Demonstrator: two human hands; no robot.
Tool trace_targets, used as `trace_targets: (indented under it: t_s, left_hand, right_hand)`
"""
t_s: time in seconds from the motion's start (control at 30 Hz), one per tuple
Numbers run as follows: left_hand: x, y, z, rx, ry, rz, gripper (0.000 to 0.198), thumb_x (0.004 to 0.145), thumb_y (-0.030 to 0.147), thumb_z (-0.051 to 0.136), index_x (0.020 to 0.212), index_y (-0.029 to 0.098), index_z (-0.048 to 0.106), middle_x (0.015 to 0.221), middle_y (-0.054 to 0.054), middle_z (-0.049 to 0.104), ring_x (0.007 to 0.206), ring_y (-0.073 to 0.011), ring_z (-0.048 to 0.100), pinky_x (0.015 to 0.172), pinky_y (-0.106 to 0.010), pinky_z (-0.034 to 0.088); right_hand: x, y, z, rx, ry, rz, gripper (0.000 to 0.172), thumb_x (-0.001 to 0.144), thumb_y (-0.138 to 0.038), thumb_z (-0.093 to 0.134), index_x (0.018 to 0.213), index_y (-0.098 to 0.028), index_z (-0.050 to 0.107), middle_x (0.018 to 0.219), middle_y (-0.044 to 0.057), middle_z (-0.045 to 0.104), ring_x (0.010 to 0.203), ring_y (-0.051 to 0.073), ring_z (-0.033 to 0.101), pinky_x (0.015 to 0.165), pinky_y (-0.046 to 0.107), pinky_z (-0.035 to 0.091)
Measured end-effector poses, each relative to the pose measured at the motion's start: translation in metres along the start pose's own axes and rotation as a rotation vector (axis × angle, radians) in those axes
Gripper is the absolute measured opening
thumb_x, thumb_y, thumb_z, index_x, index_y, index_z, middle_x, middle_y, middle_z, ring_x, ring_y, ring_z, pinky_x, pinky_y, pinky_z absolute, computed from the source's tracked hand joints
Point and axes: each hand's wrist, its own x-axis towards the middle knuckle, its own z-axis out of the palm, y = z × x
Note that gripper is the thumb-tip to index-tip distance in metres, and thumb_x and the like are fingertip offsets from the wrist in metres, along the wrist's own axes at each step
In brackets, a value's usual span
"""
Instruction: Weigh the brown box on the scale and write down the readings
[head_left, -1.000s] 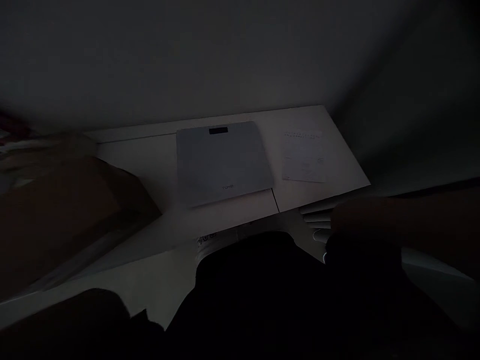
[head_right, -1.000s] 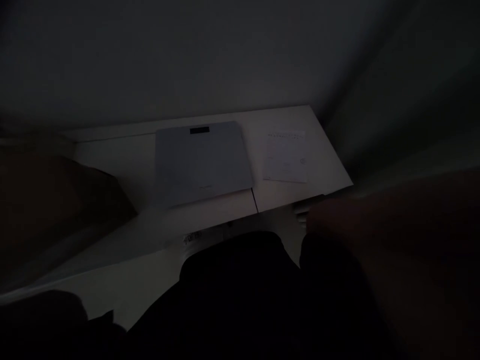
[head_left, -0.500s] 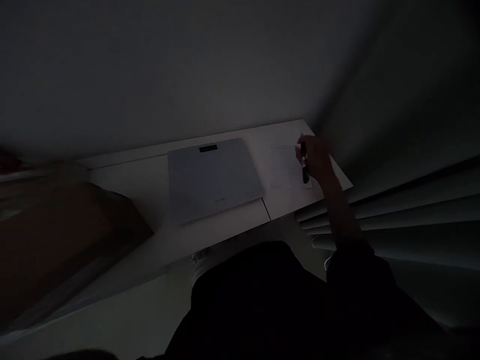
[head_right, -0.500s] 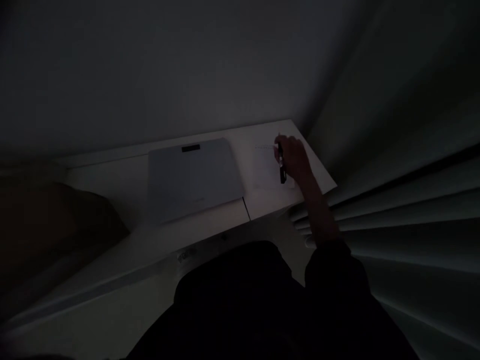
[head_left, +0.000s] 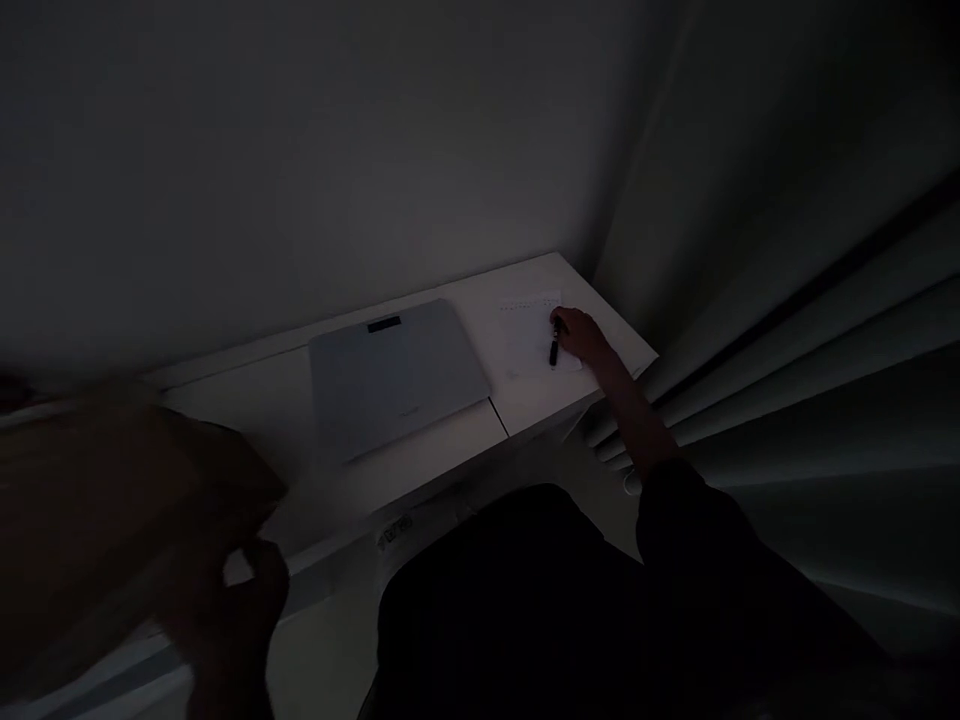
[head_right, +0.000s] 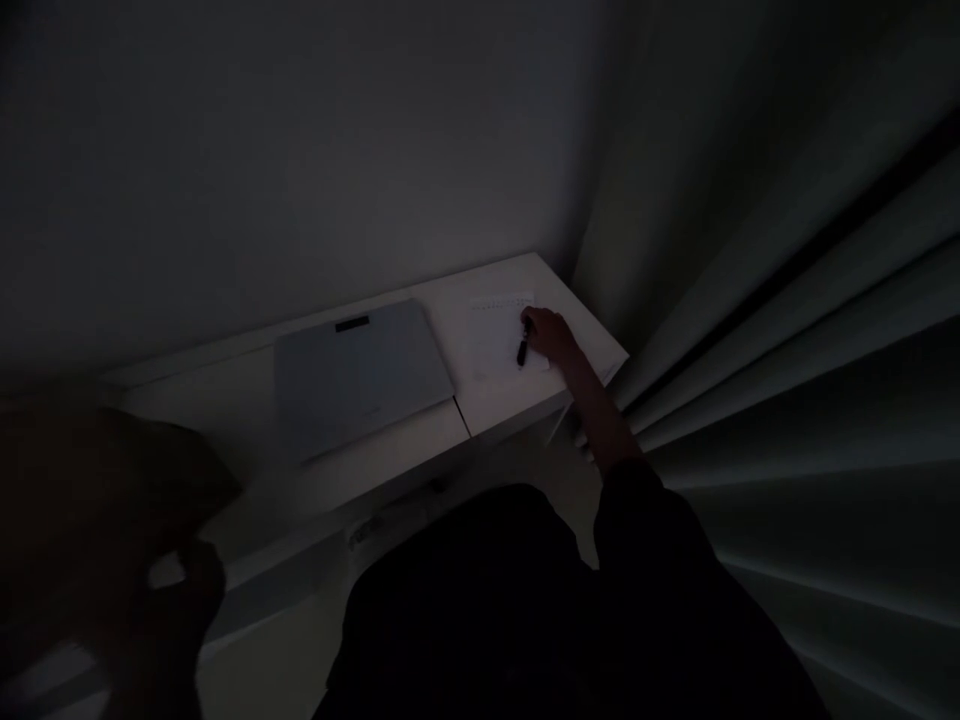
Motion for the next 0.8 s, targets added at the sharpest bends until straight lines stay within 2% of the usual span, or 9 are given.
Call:
trace_targets:
  t_s: [0.07, 0.13, 0.3, 0.4, 0.47, 0.53, 0.63, 0.73, 0.8]
  left_hand:
    - [-0.008, -0.008, -0.004, 0.110, 0.040, 0.155, 0.025, 0.066, 0.030, 0.061, 0.087, 0.028, 0.075, 0.092, -0.008, 0.071, 0.107, -0.0426, 0.065, 0.105, -0.066, 0.046]
    - [-0.016, -0.016, -0.008, 0.158, 0.057, 0.213, 0.027, 0.068, 0.029, 0.057, 0.088, 0.027, 0.076, 0.088, -0.008, 0.071, 0.104, -0.0422, 0.067, 0.101, -0.065, 0.048]
    - [-0.031, -0.036, -0.025, 0.227, 0.079, 0.214, 0.035, 0.069, 0.023, 0.056, 0.097, 0.027, 0.076, 0.100, -0.007, 0.073, 0.107, -0.0369, 0.068, 0.102, -0.058, 0.051]
    - [-0.038, -0.044, -0.043, 0.243, 0.144, 0.167, 0.034, 0.068, 0.024, 0.056, 0.095, 0.026, 0.075, 0.098, -0.007, 0.073, 0.108, -0.0389, 0.067, 0.104, -0.061, 0.049]
    - [-0.041, -0.050, -0.058, 0.293, 0.213, 0.081, 0.029, 0.070, 0.027, 0.055, 0.092, 0.026, 0.074, 0.094, -0.008, 0.072, 0.105, -0.0410, 0.066, 0.103, -0.065, 0.047]
    - [-0.043, -0.056, -0.073, 0.360, 0.290, -0.012, 0.026, 0.074, 0.030, 0.054, 0.093, 0.025, 0.071, 0.095, -0.011, 0.070, 0.108, -0.0434, 0.064, 0.103, -0.068, 0.045]
    - [-0.038, -0.066, -0.093, 0.373, 0.434, -0.044, 0.027, 0.074, 0.026, 0.054, 0.099, 0.023, 0.066, 0.107, -0.014, 0.068, 0.116, -0.0421, 0.060, 0.106, -0.066, 0.042]
    - [-0.021, -0.077, -0.105, 0.135, 0.616, -0.073, 0.044, 0.062, 0.023, 0.057, 0.106, 0.020, 0.057, 0.115, -0.014, 0.063, 0.107, -0.0358, 0.063, 0.094, -0.057, 0.051]
    - [-0.005, -0.084, -0.109, -0.044, 0.683, -0.180, 0.051, 0.058, 0.026, 0.058, 0.108, 0.018, 0.055, 0.112, -0.011, 0.062, 0.108, -0.0313, 0.061, 0.101, -0.054, 0.048]
  right_hand:
    - [-0.001, -0.001, 0.001, -0.009, -0.002, 0.003, 0.037, 0.086, -0.009, 0.041, 0.118, -0.016, 0.059, 0.118, 0.017, 0.065, 0.099, 0.026, 0.055, 0.082, 0.036, 0.038]
    - [-0.001, -0.002, 0.002, -0.022, -0.010, 0.006, 0.039, 0.086, -0.008, 0.041, 0.119, -0.015, 0.059, 0.117, 0.018, 0.065, 0.097, 0.026, 0.054, 0.081, 0.036, 0.038]
    - [-0.001, -0.008, 0.002, -0.054, -0.024, 0.011, 0.042, 0.085, -0.006, 0.042, 0.123, -0.014, 0.059, 0.118, 0.021, 0.064, 0.097, 0.028, 0.054, 0.080, 0.038, 0.039]
    - [-0.004, -0.014, -0.009, -0.069, -0.003, 0.014, 0.042, 0.086, -0.008, 0.039, 0.125, -0.013, 0.056, 0.115, 0.022, 0.064, 0.096, 0.029, 0.055, 0.081, 0.039, 0.040]
    - [-0.007, -0.026, -0.017, -0.057, 0.067, 0.012, 0.042, 0.088, -0.007, 0.033, 0.124, -0.014, 0.054, 0.110, 0.020, 0.063, 0.097, 0.029, 0.055, 0.081, 0.039, 0.041]
    - [-0.009, -0.051, -0.022, 0.030, 0.196, -0.034, 0.037, 0.090, -0.010, 0.029, 0.115, -0.015, 0.055, 0.100, 0.016, 0.062, 0.095, 0.027, 0.055, 0.082, 0.038, 0.042]
    - [-0.012, -0.115, -0.014, 0.259, 0.303, -0.206, 0.027, 0.095, -0.019, 0.031, 0.105, -0.018, 0.056, 0.095, 0.011, 0.061, 0.089, 0.022, 0.057, 0.085, 0.037, 0.045]
    - [-0.015, -0.199, 0.013, 0.515, 0.162, -0.358, 0.027, 0.097, -0.030, 0.037, 0.112, -0.021, 0.057, 0.097, 0.009, 0.062, 0.086, 0.019, 0.059, 0.080, 0.034, 0.049]
    - [-0.017, -0.255, 0.037, 0.673, 0.031, -0.434, 0.034, 0.097, -0.040, 0.040, 0.122, -0.023, 0.056, 0.113, 0.011, 0.063, 0.101, 0.021, 0.061, 0.087, 0.036, 0.051]
